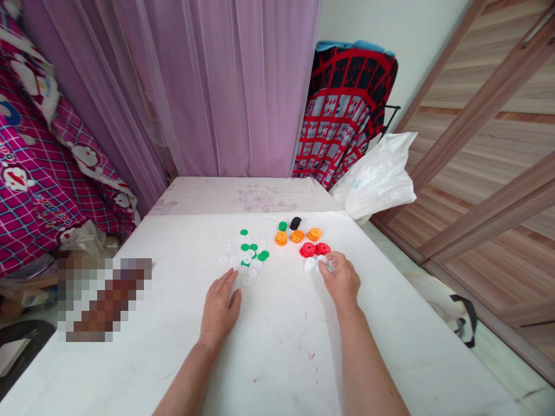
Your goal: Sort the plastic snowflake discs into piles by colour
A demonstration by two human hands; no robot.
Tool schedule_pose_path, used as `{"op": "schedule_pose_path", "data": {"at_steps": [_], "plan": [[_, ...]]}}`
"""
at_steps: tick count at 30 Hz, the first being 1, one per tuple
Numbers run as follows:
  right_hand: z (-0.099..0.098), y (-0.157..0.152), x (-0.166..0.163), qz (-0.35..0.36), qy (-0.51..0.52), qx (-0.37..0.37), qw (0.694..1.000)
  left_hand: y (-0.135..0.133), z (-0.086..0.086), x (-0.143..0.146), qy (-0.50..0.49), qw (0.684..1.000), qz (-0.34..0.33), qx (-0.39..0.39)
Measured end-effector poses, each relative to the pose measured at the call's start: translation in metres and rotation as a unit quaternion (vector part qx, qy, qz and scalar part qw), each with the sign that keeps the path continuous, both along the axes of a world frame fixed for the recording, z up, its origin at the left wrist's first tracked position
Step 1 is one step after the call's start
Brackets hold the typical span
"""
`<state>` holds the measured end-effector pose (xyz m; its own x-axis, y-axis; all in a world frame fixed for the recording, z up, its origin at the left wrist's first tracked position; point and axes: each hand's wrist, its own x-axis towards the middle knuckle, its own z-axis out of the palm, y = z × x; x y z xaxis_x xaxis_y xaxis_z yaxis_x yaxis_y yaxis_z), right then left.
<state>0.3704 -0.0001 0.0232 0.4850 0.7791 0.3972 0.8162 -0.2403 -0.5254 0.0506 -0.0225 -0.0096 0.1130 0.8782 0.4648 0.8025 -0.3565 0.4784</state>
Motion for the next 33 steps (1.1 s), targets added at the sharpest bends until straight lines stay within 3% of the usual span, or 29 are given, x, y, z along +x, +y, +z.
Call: {"op": "schedule_pose_path", "data": {"at_steps": [8, 11, 16, 20, 23, 33], "plan": [[-0.002, -0.001, 0.003, -0.002, -0.025, 0.020, 0.999, 0.000, 0.000, 0.001, -0.012, 1.000, 0.001, -0.003], [0.001, -0.003, 0.001, 0.008, -0.042, 0.059, 0.997, 0.000, 0.000, 0.001, -0.013, 1.000, 0.001, -0.006], [0.006, -0.006, -0.032, 0.097, -0.051, 0.114, 0.987, 0.000, 0.001, 0.001, -0.016, 1.000, -0.001, -0.005], [0.003, -0.007, -0.082, 0.251, -0.053, 0.088, 0.963, 0.000, 0.001, 0.001, -0.013, 1.000, -0.003, 0.000], [-0.001, -0.004, -0.112, 0.313, -0.048, 0.048, 0.947, 0.000, 0.000, 0.001, -0.017, 1.000, -0.005, 0.000], [-0.016, 0.020, -0.133, 0.301, -0.043, -0.009, 0.953, -0.002, 0.002, 0.003, -0.017, 1.000, 0.000, -0.010]]}}
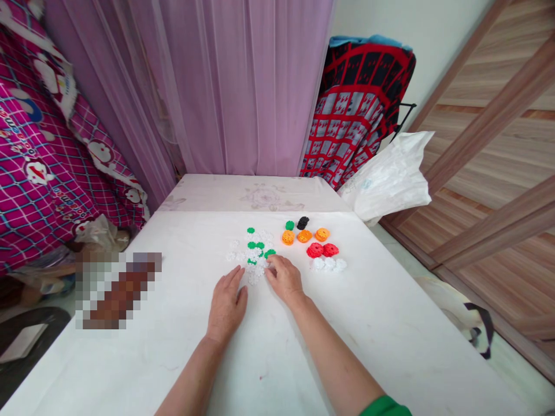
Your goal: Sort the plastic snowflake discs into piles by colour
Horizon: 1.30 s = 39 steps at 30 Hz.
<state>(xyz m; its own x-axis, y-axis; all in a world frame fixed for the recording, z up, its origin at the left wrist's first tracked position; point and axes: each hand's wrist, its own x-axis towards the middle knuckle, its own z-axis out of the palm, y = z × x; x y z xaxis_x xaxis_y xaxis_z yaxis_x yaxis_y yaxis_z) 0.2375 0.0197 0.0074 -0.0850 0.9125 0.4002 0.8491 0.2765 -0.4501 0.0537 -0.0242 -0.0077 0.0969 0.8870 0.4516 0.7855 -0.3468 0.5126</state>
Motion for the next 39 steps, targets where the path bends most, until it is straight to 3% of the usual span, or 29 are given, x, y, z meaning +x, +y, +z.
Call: {"op": "schedule_pose_path", "data": {"at_steps": [7, 14, 17, 20, 25, 39], "plan": [[0.004, 0.009, -0.006, -0.007, -0.013, -0.048, 0.999, 0.000, -0.001, 0.000, 0.005, 1.000, 0.002, 0.001], [0.003, 0.003, -0.001, -0.025, 0.077, -0.034, 0.996, 0.001, -0.001, -0.002, 0.013, 1.000, 0.000, 0.007], [0.011, -0.005, 0.023, -0.068, 0.107, 0.003, 0.992, 0.001, -0.001, -0.002, 0.012, 1.000, 0.000, 0.011], [0.023, -0.014, 0.061, -0.159, 0.118, 0.038, 0.980, 0.001, -0.002, -0.002, 0.014, 1.000, -0.001, 0.015], [0.034, -0.024, 0.109, -0.280, 0.091, 0.000, 0.956, 0.001, -0.003, -0.002, 0.017, 1.000, 0.001, 0.020], [0.019, -0.022, 0.111, -0.253, 0.007, 0.021, 0.967, 0.001, -0.002, -0.003, 0.029, 0.999, -0.001, 0.022]]}}
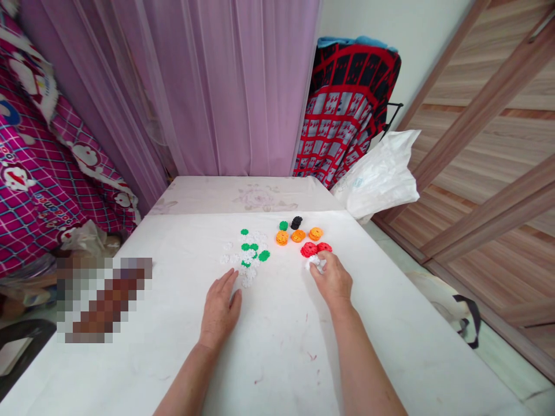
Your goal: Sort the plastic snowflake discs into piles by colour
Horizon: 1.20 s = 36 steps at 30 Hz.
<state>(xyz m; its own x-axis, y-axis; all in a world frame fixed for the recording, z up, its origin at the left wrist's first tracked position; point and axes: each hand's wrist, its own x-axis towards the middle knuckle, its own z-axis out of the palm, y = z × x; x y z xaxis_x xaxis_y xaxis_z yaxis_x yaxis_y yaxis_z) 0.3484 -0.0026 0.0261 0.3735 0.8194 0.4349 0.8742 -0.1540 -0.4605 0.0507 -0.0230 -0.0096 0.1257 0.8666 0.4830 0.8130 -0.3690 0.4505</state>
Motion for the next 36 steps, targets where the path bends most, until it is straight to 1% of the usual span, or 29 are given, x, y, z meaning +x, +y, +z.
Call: {"op": "schedule_pose_path", "data": {"at_steps": [4, 9, 17, 19, 21, 23, 25, 27, 29, 32, 36], "plan": [[0.000, -0.001, 0.001, -0.019, -0.007, 0.019, 1.000, 0.000, 0.000, 0.000, 0.001, 1.000, 0.001, 0.001], [-0.001, -0.003, -0.005, 0.012, -0.002, 0.071, 0.997, 0.000, 0.001, 0.000, 0.004, 1.000, 0.000, 0.000], [0.002, -0.005, -0.016, 0.039, 0.027, 0.046, 0.998, 0.000, 0.001, 0.001, -0.006, 1.000, -0.001, -0.004], [0.001, -0.005, -0.028, 0.071, 0.035, 0.041, 0.996, 0.000, 0.001, 0.001, -0.008, 1.000, 0.002, -0.009], [-0.001, -0.005, -0.048, 0.138, 0.044, 0.030, 0.989, 0.000, 0.001, 0.001, -0.012, 1.000, 0.004, -0.015], [-0.004, -0.005, -0.072, 0.216, 0.051, 0.017, 0.975, 0.000, 0.000, 0.001, -0.017, 1.000, 0.006, -0.019], [-0.007, -0.003, -0.094, 0.269, 0.046, 0.002, 0.962, 0.000, 0.000, 0.001, -0.025, 0.999, 0.008, -0.022], [-0.008, 0.000, -0.111, 0.283, 0.026, -0.018, 0.958, 0.000, -0.001, 0.001, -0.031, 0.999, 0.010, -0.023], [-0.007, 0.002, -0.121, 0.282, 0.003, -0.042, 0.958, 0.000, -0.001, 0.001, -0.035, 0.999, 0.010, -0.024], [-0.004, 0.006, -0.126, 0.285, -0.018, -0.068, 0.956, 0.000, -0.001, 0.002, -0.035, 0.999, 0.008, -0.026], [-0.002, 0.010, -0.129, 0.294, -0.023, -0.085, 0.952, 0.000, 0.000, 0.003, -0.035, 0.999, 0.008, -0.029]]}}
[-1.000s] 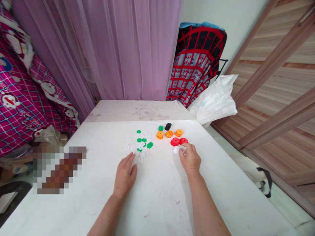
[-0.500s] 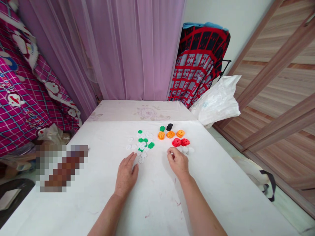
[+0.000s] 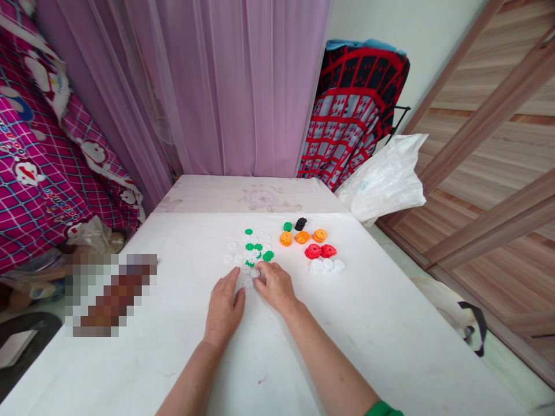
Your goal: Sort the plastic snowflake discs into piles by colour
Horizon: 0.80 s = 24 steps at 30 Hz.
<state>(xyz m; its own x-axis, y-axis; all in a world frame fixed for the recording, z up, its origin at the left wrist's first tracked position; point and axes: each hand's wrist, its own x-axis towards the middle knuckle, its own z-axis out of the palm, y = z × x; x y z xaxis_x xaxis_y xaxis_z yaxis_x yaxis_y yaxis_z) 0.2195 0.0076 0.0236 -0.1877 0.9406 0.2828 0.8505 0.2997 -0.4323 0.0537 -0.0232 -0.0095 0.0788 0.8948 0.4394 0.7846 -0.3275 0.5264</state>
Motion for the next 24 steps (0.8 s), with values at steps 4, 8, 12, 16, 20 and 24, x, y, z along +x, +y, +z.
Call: {"op": "schedule_pose_path", "data": {"at_steps": [4, 8, 12, 16, 20, 24], "plan": [[-0.003, 0.003, -0.005, -0.012, 0.022, -0.009, 1.000, 0.000, 0.000, 0.000, 0.002, 1.000, -0.006, 0.002], [-0.004, 0.001, 0.000, -0.033, 0.077, -0.004, 0.996, 0.000, -0.001, -0.001, 0.007, 1.000, -0.004, 0.007], [0.002, -0.002, 0.034, -0.100, 0.114, 0.064, 0.986, -0.001, -0.001, -0.001, 0.011, 1.000, 0.003, 0.007], [0.010, -0.003, 0.089, -0.213, 0.097, 0.121, 0.965, -0.002, -0.001, -0.001, 0.010, 1.000, 0.003, 0.004], [0.013, -0.005, 0.127, -0.288, 0.045, 0.100, 0.951, -0.001, 0.000, -0.001, 0.014, 1.000, 0.002, 0.001], [0.011, -0.007, 0.138, -0.286, 0.015, 0.092, 0.954, -0.001, 0.000, -0.001, 0.011, 1.000, 0.001, 0.003]]}}
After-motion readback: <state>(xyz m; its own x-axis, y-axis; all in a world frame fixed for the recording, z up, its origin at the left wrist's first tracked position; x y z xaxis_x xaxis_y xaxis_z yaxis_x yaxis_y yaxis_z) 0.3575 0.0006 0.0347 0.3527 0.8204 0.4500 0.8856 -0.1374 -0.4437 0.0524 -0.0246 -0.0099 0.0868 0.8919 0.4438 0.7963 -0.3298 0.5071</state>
